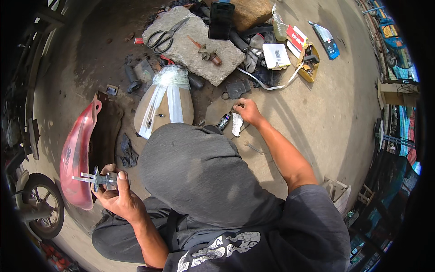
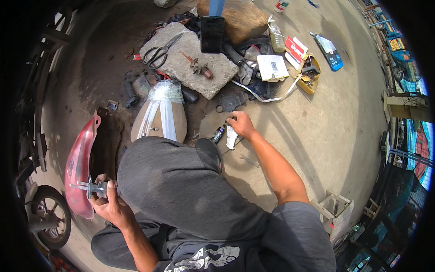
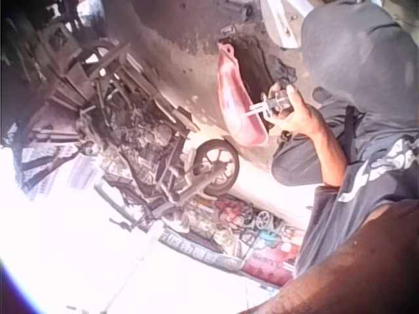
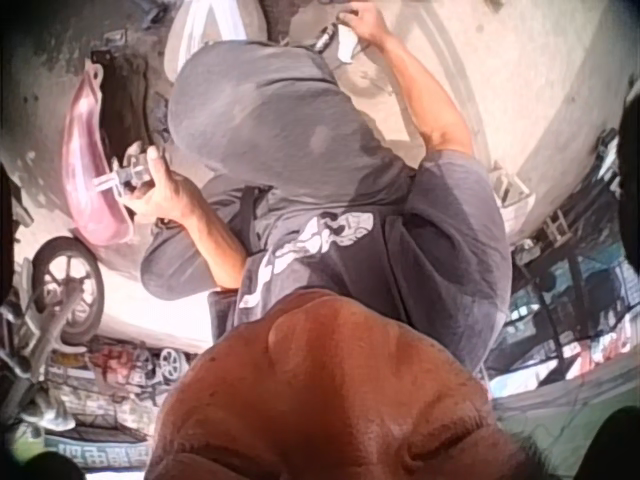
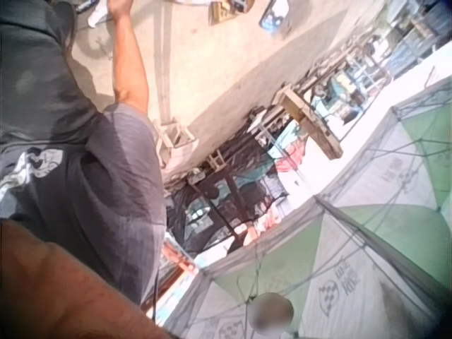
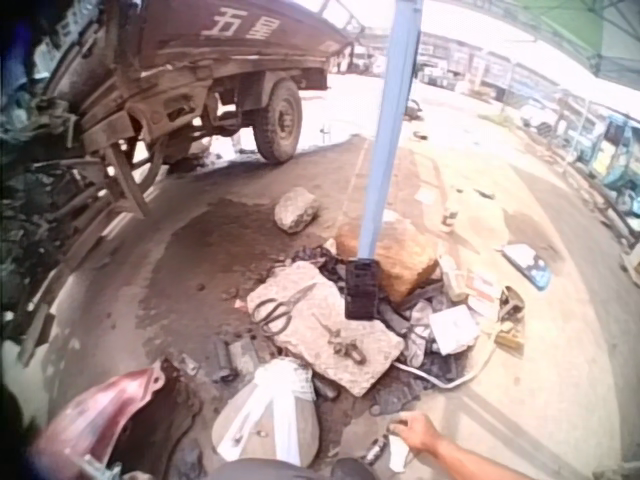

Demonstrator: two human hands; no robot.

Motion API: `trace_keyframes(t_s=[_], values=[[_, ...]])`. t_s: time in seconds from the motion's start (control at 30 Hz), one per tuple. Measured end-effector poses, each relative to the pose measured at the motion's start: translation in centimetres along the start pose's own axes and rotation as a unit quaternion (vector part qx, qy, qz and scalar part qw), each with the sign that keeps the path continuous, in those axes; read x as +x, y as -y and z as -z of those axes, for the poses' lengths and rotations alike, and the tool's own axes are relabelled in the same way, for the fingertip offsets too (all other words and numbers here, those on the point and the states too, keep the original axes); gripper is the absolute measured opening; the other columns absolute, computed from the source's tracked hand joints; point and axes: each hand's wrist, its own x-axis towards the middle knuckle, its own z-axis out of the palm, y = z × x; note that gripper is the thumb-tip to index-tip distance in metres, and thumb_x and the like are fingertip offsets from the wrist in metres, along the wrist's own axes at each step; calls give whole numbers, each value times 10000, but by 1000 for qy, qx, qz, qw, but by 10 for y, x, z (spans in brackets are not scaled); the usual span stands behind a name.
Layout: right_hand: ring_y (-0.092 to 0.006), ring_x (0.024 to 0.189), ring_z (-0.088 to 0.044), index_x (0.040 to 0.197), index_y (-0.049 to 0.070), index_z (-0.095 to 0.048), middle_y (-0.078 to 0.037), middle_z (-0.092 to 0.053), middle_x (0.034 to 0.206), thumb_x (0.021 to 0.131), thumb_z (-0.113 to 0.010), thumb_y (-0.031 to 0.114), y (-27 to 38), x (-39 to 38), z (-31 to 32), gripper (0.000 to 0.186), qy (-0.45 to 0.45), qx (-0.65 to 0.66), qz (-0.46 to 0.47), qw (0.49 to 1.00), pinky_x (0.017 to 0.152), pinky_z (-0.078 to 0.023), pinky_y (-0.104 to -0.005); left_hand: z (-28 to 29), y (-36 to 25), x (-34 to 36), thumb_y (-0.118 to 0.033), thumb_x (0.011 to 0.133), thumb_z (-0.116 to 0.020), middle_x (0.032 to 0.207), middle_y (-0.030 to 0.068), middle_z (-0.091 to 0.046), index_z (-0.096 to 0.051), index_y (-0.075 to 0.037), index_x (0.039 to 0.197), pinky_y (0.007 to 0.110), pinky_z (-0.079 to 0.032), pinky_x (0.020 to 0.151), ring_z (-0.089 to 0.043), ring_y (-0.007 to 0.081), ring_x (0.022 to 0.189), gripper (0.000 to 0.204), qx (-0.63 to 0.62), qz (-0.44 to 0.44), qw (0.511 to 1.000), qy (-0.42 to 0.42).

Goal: The person sits on the ground and applies a substance from a tube onto a small white scooter component. They then use a small tool to spread or adjust the substance on the part.

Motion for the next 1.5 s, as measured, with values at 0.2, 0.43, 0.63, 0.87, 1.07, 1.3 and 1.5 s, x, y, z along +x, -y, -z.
trace_keyframes(t_s=[0.2, 0.43, 0.63, 0.87, 1.07, 1.3, 1.5], values=[[-355, 860, -678, 916, 30, -737, -198, -700, 884, 783, -688, 226, 0, 4, -2, 242, 0, -58, -3, 998, 783, -516, -408, -2, 0, -1, 12, 871, -678, 1015, 106, -619, -518, 40, 1131, 280, -486, 794, -571, 138, 825, 306, 4, -1, 1000, -17], [-396, 908, -655, 915, 35, -742, -221, -688, 921, 764, -689, 249, -1, 8, -7, 267, 15, -114, -20, 993, 821, -510, -433, -3, -1, 0, 5, 878, -673, 1006, 106, -613, -520, 40, 1127, 289, -475, 784, -556, 145, 825, 294, 2, -4, 1000, -9], [-372, 793, -660, 836, 16, -732, -230, -671, 821, 756, -692, 267, 4, 17, -3, 267, 78, -131, -54, 987, 736, -514, -431, 1, 2, 0, -1, 880, -672, 1004, 109, -612, -520, 37, 1116, 286, -470, 776, -552, 150, 825, 283, -2, 0, 1000, -8], [-303, 645, -642, 768, -19, -703, -213, -646, 691, 754, -698, 246, -5, 29, -5, 266, 103, -154, -76, 980, 633, -491, -407, -2, 0, -1, -11, 883, -674, 993, 104, -610, -518, 33, 1101, 281, -467, 774, -546, 144, 823, 271, 18, 0, 1000, -7], [-364, 727, -661, 803, -49, -694, -263, -657, 777, 732, -713, 290, 5, 38, -5, 346, 123, -192, -95, 969, 701, -513, -427, 0, 2, 0, -18, 884, -678, 982, 99, -605, -515, 32, 1097, 280, -464, 773, -543, 139, 821, 273, 23, 0, 1000, -4], [-383, 797, -669, 842, -71, -691, -280, -670, 853, 730, -725, 315, 3, 42, -9, 404, 111, -209, -119, 964, 754, -519, -434, -3, 4, 1, -25, 826, -723, 1037, 97, -600, -486, -2, 1131, 242, -412, 692, -500, 103, 777, 386, 14, 5, 1000, -13], [-229, 641, -626, 785, -50, -709, -156, -670, 701, 791, -719, 209, -8, 42, -1, 259, 135, -81, -121, 980, 649, -499, -381, -4, 4, 1, -29, 825, -724, 1040, 98, -596, -486, -1, 1135, 244, -412, 696, -498, 104, 778, 392, 21, 4, 1000, -13]])
